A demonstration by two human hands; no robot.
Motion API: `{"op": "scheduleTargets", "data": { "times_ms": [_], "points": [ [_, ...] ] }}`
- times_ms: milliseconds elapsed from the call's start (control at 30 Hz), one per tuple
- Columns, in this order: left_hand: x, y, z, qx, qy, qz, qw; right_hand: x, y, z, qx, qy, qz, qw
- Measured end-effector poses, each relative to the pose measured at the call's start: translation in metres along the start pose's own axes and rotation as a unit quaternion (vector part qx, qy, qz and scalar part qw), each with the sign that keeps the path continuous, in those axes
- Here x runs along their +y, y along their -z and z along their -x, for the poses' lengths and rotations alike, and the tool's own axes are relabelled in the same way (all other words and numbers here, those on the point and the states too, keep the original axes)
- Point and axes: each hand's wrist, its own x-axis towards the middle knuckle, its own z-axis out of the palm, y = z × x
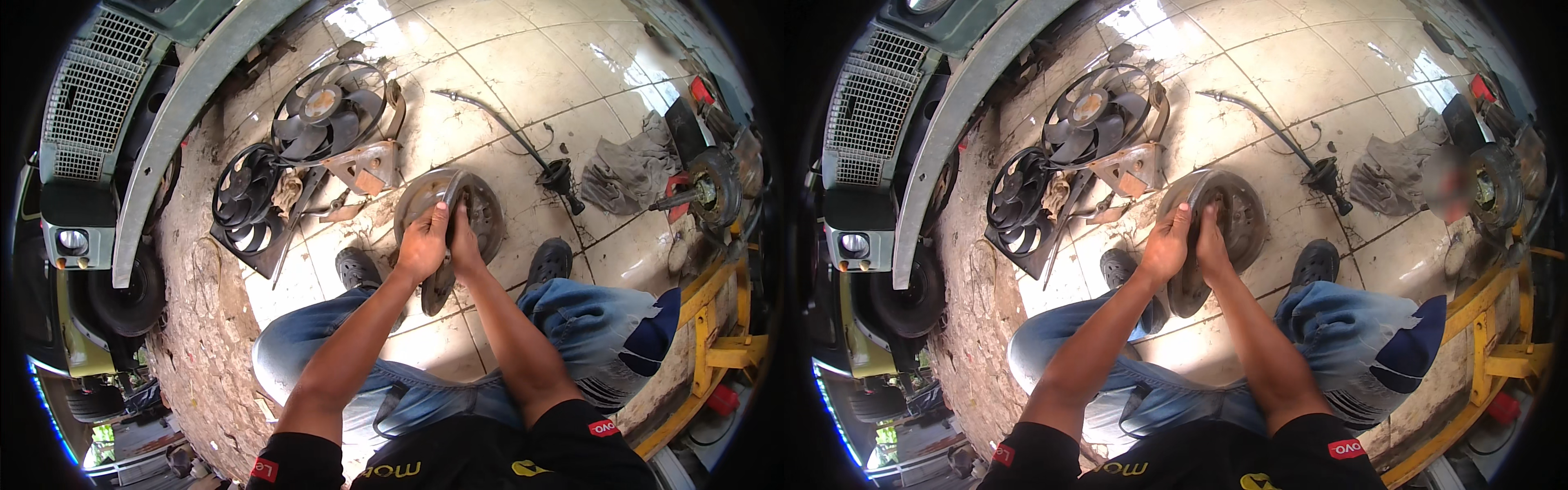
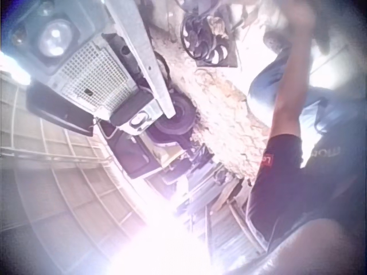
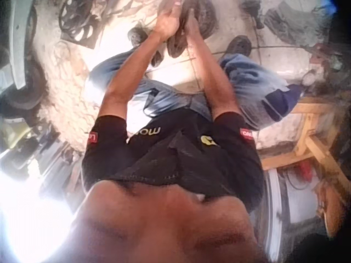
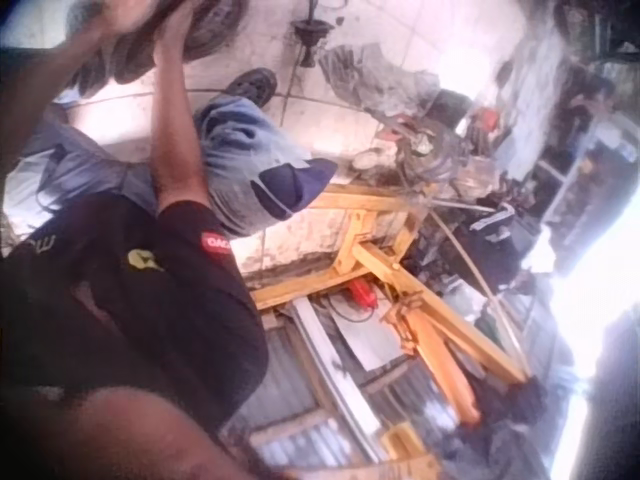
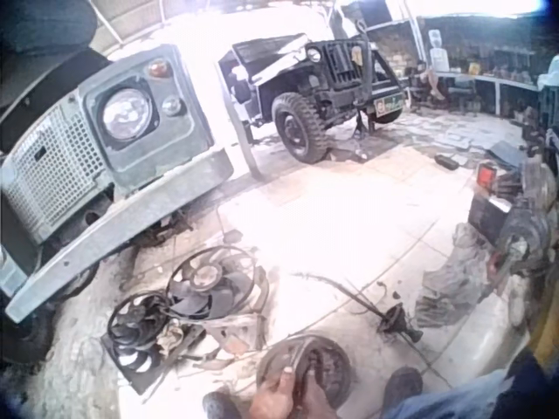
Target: The person sits on the floor and scrubs a metal brake drum with a wire brush. They rotate the drum to clean different sections of the inner and outer surfaces. The person continues scrubbing until the end of the clip.
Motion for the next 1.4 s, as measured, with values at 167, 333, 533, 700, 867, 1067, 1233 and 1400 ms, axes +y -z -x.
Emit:
{"op": "scheduleTargets", "data": {
  "times_ms": [167, 333, 533, 700, 867, 1067, 1233, 1400],
  "points": [
    [0.005, 0.003, 0.0, -0.003, -0.002, -0.007, 1.0, 0.006, -0.002, 0.004, 0.032, 0.043, 0.033, 0.998],
    [0.005, 0.004, -0.001, -0.008, 0.006, 0.0, 1.0, -0.006, -0.009, 0.002, 0.008, 0.002, -0.051, 0.999],
    [0.021, 0.009, 0.006, -0.033, 0.039, 0.011, 0.999, 0.011, 0.005, 0.0, 0.032, -0.044, 0.048, 0.997],
    [0.015, 0.009, 0.006, -0.022, 0.032, 0.007, 0.999, 0.017, -0.004, -0.002, 0.033, 0.094, 0.159, 0.982],
    [0.017, 0.018, 0.0, -0.033, 0.061, -0.02, 0.997, 0.039, -0.009, -0.005, 0.057, 0.107, 0.203, 0.972],
    [0.006, 0.013, 0.0, 0.021, 0.013, 0.034, 0.999, 0.046, -0.005, -0.015, 0.083, 0.06, 0.167, 0.981],
    [0.015, 0.013, 0.004, 0.009, 0.03, 0.009, 0.999, 0.007, -0.019, 0.007, 0.035, 0.124, 0.129, 0.983],
    [0.012, 0.01, 0.003, 0.036, 0.017, 0.011, 0.999, 0.001, -0.013, 0.007, 0.05, -0.036, 0.052, 0.997]
  ]
}}
